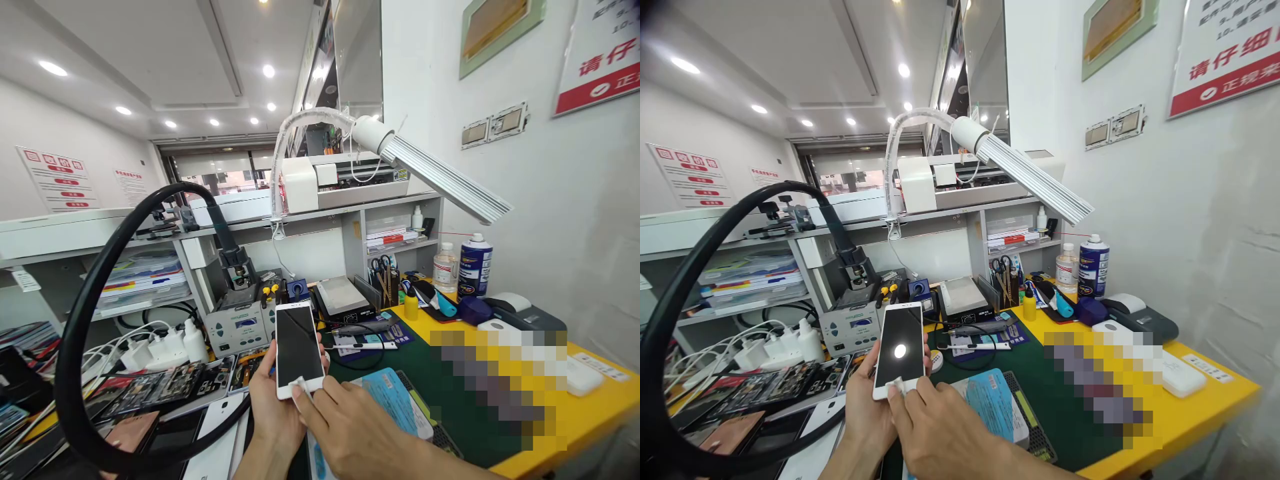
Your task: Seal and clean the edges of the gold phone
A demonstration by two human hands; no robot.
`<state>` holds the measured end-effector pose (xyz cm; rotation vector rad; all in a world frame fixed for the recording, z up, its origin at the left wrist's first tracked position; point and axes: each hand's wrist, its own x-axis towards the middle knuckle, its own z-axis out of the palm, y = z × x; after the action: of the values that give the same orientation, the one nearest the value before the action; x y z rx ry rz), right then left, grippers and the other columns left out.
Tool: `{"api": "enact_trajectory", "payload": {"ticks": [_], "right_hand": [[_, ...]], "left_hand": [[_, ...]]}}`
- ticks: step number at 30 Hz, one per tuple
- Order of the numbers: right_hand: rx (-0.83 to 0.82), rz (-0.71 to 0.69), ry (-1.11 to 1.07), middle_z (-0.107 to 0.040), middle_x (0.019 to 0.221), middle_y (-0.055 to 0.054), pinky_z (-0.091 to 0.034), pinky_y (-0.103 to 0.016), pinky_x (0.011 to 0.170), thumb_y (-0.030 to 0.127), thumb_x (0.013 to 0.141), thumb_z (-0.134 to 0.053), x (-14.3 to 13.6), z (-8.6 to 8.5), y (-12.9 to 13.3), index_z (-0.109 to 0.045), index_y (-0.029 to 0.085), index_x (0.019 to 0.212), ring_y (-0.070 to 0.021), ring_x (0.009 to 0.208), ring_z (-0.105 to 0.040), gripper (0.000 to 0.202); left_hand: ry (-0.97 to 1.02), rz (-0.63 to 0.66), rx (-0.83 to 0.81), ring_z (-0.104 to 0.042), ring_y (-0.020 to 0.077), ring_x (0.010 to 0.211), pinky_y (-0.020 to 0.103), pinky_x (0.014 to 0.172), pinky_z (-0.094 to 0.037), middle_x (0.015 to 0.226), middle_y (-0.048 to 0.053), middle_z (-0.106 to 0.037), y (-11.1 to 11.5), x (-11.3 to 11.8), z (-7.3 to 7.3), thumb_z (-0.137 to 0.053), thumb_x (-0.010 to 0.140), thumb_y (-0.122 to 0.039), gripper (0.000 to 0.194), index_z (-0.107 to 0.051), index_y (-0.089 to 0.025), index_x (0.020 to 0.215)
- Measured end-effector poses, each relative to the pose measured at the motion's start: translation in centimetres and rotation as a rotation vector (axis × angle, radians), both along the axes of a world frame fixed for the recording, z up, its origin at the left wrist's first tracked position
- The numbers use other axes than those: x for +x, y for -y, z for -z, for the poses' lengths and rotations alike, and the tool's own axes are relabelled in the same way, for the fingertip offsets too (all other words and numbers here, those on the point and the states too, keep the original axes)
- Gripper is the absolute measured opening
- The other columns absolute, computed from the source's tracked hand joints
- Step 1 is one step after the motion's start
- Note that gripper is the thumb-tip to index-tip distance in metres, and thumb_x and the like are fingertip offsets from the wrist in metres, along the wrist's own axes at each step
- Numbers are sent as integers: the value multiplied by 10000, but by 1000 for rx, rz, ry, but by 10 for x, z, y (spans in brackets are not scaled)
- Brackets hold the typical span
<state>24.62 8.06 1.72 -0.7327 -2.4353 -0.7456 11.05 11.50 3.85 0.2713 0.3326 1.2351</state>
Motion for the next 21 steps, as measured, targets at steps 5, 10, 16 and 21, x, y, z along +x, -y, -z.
{"api": "enact_trajectory", "payload": {"ticks": [5,10,16,21], "right_hand": [[3,61,34,-665,860,-147,-408,-363,511,31,860,-447,31,11,5,-474,-46,1388,-281,723,-584,534],[-194,187,-188,-708,851,-123,-494,-358,612,30,899,-419,82,8,-4,-672,71,1211,-278,775,-645,403],[-586,264,-864,-742,810,-44,-565,-337,705,377,1047,-407,108,-45,-15,-776,185,984,-269,832,-712,420],[-314,120,-838,-739,931,-88,-546,-318,738,274,1049,-416,88,-47,-16,-711,173,1211,-217,837,-685,351]], "left_hand": [[31,-30,21,-703,296,882,438,793,-577,1094,248,-692,-1,1,2,-451,995,-342,434,-697,-22,1154],[45,39,36,-679,321,948,446,820,-550,1238,281,-638,2,3,0,-479,988,-358,436,-689,-40,1200],[-122,192,144,-696,343,877,436,713,-545,1148,304,-691,13,15,-2,-516,978,-367,439,-726,-22,1151],[-216,296,159,-701,400,985,490,757,-565,1160,278,-710,17,18,-2,-523,981,-344,429,-729,-13,1158]]}}
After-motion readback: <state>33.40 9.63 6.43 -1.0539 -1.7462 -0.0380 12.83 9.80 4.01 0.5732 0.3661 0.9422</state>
